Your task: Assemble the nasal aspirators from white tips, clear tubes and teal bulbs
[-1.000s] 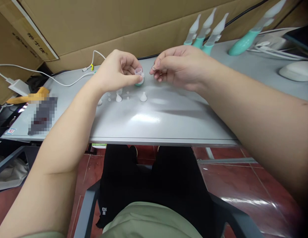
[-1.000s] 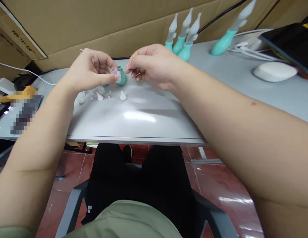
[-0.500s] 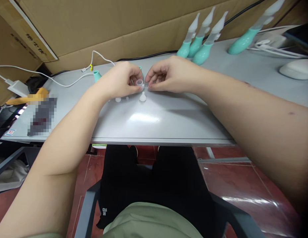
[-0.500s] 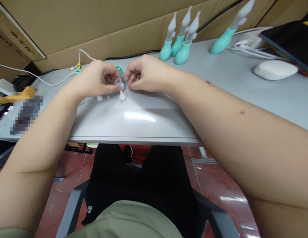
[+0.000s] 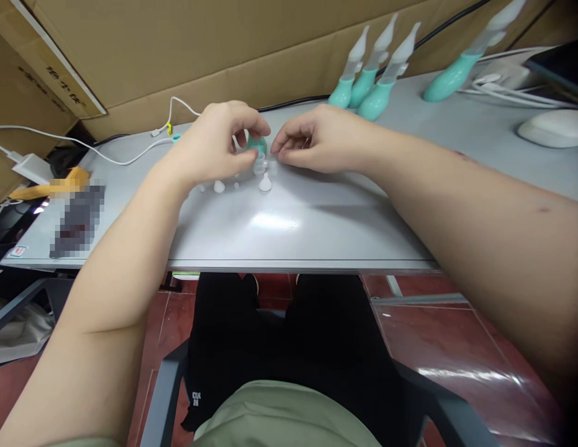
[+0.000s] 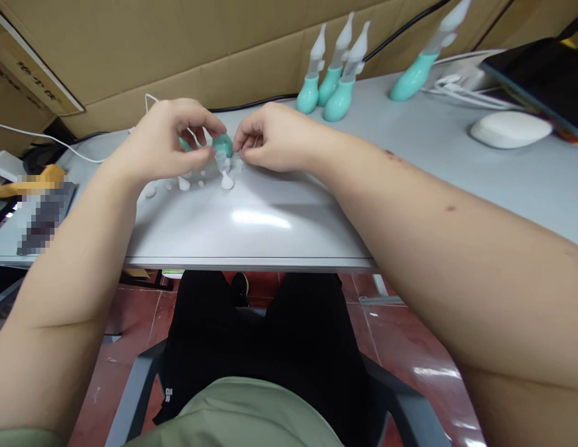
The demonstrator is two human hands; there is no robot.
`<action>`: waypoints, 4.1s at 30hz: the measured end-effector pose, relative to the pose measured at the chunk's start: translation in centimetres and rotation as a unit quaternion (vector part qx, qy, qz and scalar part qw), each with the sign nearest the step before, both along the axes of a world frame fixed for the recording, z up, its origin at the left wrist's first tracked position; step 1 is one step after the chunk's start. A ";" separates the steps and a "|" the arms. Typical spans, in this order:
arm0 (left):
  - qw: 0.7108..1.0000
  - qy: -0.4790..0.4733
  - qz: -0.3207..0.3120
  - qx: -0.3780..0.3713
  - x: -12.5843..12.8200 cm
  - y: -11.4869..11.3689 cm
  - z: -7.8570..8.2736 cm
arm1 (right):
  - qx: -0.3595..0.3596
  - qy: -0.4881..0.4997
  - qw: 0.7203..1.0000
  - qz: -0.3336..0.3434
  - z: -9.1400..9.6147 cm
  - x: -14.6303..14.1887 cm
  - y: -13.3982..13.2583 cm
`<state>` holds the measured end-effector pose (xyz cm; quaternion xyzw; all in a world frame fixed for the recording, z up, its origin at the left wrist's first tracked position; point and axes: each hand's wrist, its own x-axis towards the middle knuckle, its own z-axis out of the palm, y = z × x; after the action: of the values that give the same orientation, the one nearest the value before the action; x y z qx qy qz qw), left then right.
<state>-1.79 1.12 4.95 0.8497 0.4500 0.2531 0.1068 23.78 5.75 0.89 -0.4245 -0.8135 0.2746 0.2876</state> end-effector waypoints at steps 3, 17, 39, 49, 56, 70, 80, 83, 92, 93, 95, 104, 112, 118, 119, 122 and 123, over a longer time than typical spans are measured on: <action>0.999 -0.007 -0.039 0.005 0.1 -0.5 0.2 | 0.021 0.033 0.999 0.012 -0.5 0.2 0.8; 0.993 -0.012 -0.085 -0.076 0.3 -0.6 -0.1 | 0.015 0.124 0.992 0.018 -0.7 0.2 0.8; 0.983 -0.172 -0.008 -0.063 0.8 0.5 -0.1 | 0.020 0.412 0.911 0.012 -0.9 -2.5 -1.2; 0.986 -0.164 0.009 -0.043 0.9 0.9 -0.3 | 0.049 0.384 0.922 0.014 -0.7 -2.4 -1.3; 0.980 -0.193 0.002 -0.043 1.3 0.4 -0.1 | 0.024 0.374 0.927 -0.023 -0.9 -2.6 -1.2; 0.987 -0.156 0.028 -0.002 1.2 1.0 -0.4 | 0.041 0.403 0.914 0.011 -1.7 -2.6 -0.3; 0.995 -0.095 0.001 -0.033 1.3 0.3 0.4 | 0.047 0.358 0.932 0.016 -1.7 -2.6 -0.6; 0.994 -0.033 -0.072 -0.079 2.0 -1.4 0.9 | 0.019 0.337 0.940 0.043 -1.6 -2.2 -0.4; 0.993 -0.056 -0.078 -0.074 1.6 -0.7 -0.2 | -0.017 0.336 0.938 0.079 -1.4 -1.2 -0.5; 0.993 -0.078 -0.059 -0.061 1.3 -0.1 -0.3 | -0.019 0.341 0.937 0.079 -1.3 -1.2 -0.6; 0.991 -0.127 -0.020 -0.036 0.7 0.7 -0.3 | -0.015 0.349 0.934 0.067 -1.2 -1.3 -0.8; 0.987 -0.160 -0.018 -0.002 0.4 1.6 -1.0 | 0.037 0.320 0.947 0.011 -0.3 -1.4 -1.5; 0.976 -0.197 -0.058 0.071 -0.4 2.4 -1.7 | 0.018 0.226 0.974 -0.011 1.2 0.0 -2.4; 0.997 -0.061 -0.040 0.022 -1.2 0.8 0.3 | -0.028 0.037 0.998 0.040 1.8 1.1 -2.4; 0.998 -0.042 -0.043 0.002 -1.1 0.6 0.4 | -0.027 0.011 0.999 0.043 1.7 1.2 -2.3; 0.997 0.012 -0.062 -0.041 -0.8 0.1 0.4 | 0.001 -0.061 0.997 0.040 1.4 1.1 -1.9; 0.996 0.027 -0.066 -0.048 -0.7 0.0 0.4 | 0.013 -0.083 0.996 0.043 1.3 1.1 -1.7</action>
<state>-2.50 1.16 5.31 0.8782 0.4070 0.2003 0.1515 24.87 4.06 2.16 -0.4063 -0.8556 0.2401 0.2126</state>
